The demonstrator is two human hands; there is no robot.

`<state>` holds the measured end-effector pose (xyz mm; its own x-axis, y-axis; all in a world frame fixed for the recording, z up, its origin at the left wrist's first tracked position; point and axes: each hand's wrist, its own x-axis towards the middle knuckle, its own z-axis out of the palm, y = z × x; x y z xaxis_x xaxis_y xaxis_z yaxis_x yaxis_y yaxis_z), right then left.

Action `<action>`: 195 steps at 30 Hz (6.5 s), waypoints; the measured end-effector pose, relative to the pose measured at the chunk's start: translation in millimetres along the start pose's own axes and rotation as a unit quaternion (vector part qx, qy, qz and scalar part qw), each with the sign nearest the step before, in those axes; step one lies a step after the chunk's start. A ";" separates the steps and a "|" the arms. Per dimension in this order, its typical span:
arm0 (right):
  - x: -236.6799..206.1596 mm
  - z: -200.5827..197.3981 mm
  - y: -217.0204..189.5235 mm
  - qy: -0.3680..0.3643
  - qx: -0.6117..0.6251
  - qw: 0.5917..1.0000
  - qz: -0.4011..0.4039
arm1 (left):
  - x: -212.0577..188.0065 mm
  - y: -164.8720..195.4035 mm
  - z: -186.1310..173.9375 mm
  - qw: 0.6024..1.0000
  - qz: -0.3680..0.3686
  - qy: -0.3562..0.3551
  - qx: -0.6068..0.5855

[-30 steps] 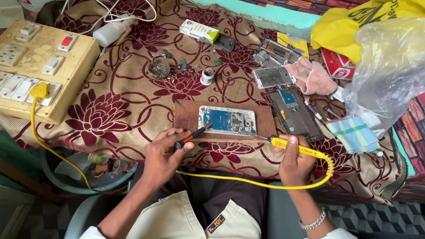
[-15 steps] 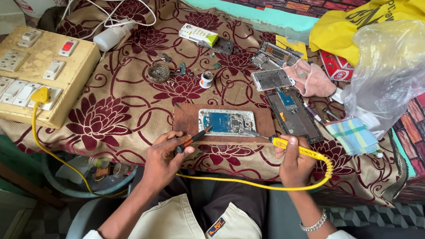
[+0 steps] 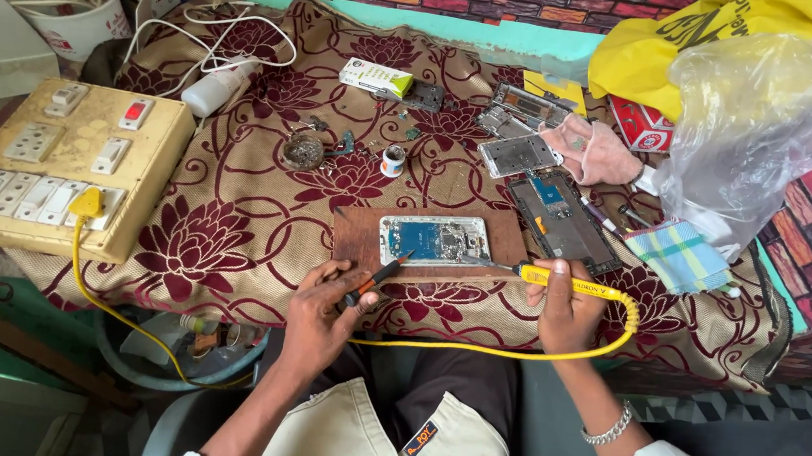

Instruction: The person uses a soldering iron and a probe to work on a small circuit board placed on a wooden block. They repeatedly apply heat and probe specific points on the board while seated at a cluttered workbench.

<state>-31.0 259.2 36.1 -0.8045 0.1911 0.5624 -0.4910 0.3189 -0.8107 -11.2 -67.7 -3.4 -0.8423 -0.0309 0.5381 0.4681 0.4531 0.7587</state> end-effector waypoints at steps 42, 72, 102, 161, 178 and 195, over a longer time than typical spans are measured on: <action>11.8 -4.1 -0.3 0.010 0.077 0.997 0.021 | 3.6 2.1 -5.1 1.000 0.009 -0.015 0.004; 11.0 -5.0 -8.7 0.006 0.062 0.998 0.010 | 2.3 2.2 -7.4 0.999 0.027 -0.020 0.025; 12.7 -0.8 -15.5 0.002 0.030 0.999 0.035 | 0.7 2.5 -9.6 0.998 0.036 -0.023 0.038; 4.8 4.2 -11.4 0.018 0.069 0.996 0.055 | -1.0 4.3 -16.0 0.998 0.044 -0.035 0.038; 3.2 4.1 -10.9 0.016 0.060 0.997 0.041 | -1.2 5.9 -17.0 0.998 0.041 -0.035 0.044; -0.3 2.8 -15.2 0.002 0.068 0.997 0.037 | -4.3 4.6 -17.0 0.997 0.042 -0.037 0.057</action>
<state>-24.3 251.7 47.8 -0.8395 0.2132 0.4999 -0.4708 0.1742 -0.8649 -1.0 -80.6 4.1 -0.8210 0.0751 0.5660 0.5078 0.5491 0.6638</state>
